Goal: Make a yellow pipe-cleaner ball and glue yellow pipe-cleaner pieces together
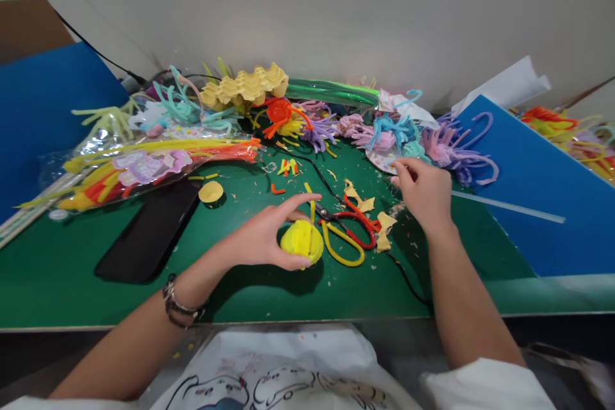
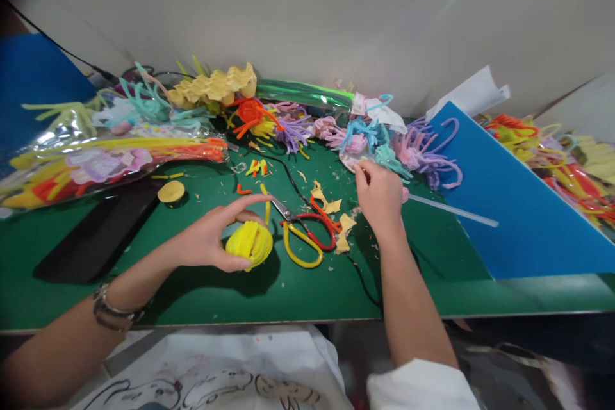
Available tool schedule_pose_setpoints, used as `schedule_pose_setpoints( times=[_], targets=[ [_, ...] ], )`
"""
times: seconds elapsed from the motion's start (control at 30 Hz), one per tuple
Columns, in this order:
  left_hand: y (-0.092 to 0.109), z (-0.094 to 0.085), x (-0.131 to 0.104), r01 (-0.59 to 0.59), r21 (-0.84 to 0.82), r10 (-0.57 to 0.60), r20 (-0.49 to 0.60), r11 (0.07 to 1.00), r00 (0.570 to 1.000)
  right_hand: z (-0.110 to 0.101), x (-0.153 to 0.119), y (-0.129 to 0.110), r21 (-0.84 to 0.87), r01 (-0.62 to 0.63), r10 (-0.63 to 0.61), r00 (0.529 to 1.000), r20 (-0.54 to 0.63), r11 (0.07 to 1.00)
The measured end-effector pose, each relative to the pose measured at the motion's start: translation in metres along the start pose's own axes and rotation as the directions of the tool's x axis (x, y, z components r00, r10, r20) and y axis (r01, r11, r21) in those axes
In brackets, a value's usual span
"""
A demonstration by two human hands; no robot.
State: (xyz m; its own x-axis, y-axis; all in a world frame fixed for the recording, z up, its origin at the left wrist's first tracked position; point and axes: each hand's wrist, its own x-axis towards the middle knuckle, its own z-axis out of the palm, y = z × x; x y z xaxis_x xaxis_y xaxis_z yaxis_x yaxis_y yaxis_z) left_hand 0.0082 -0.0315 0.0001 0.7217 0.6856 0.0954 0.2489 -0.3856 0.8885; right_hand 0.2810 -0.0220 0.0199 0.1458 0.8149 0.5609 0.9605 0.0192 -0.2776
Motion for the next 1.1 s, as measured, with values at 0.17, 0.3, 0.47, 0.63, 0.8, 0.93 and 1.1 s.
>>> schedule_pose_setpoints(
  times=[0.17, 0.3, 0.47, 0.63, 0.8, 0.93, 1.1],
  targets=[
    [0.001, -0.002, -0.001, 0.045, 0.180, -0.056, 0.060, 0.983, 0.997, -0.007, 0.020, -0.002, -0.030, -0.077, 0.071, 0.984, -0.166, 0.997],
    [-0.002, -0.001, 0.002, 0.073, 0.314, -0.110, 0.101, 0.947, 0.989, -0.018, 0.037, -0.007, 0.076, -0.044, 0.061, 0.969, -0.240, 0.996],
    [-0.007, -0.001, 0.004, 0.061, 0.402, -0.108, 0.095, 0.913, 0.990, -0.034, 0.056, -0.013, 0.075, -0.059, 0.086, 0.888, -0.451, 0.995],
    [-0.008, -0.001, 0.005, 0.064, 0.453, -0.123, 0.102, 0.889, 0.987, -0.047, 0.080, -0.011, 0.163, 0.062, 0.036, 0.842, -0.538, 0.985],
    [-0.009, -0.003, 0.006, 0.060, 0.438, -0.108, 0.086, 0.897, 0.990, -0.063, 0.097, -0.024, 0.327, 0.097, 0.069, 0.885, -0.460, 0.940],
    [-0.009, -0.003, 0.005, 0.069, 0.416, -0.101, 0.057, 0.907, 0.993, -0.071, 0.093, -0.029, 0.260, 0.136, -0.091, 0.980, -0.176, 0.956],
    [-0.008, -0.002, 0.003, 0.048, 0.330, -0.035, -0.046, 0.943, 0.998, -0.056, 0.070, -0.026, 0.042, 0.397, -0.391, 0.872, 0.294, 0.917]
  ],
)
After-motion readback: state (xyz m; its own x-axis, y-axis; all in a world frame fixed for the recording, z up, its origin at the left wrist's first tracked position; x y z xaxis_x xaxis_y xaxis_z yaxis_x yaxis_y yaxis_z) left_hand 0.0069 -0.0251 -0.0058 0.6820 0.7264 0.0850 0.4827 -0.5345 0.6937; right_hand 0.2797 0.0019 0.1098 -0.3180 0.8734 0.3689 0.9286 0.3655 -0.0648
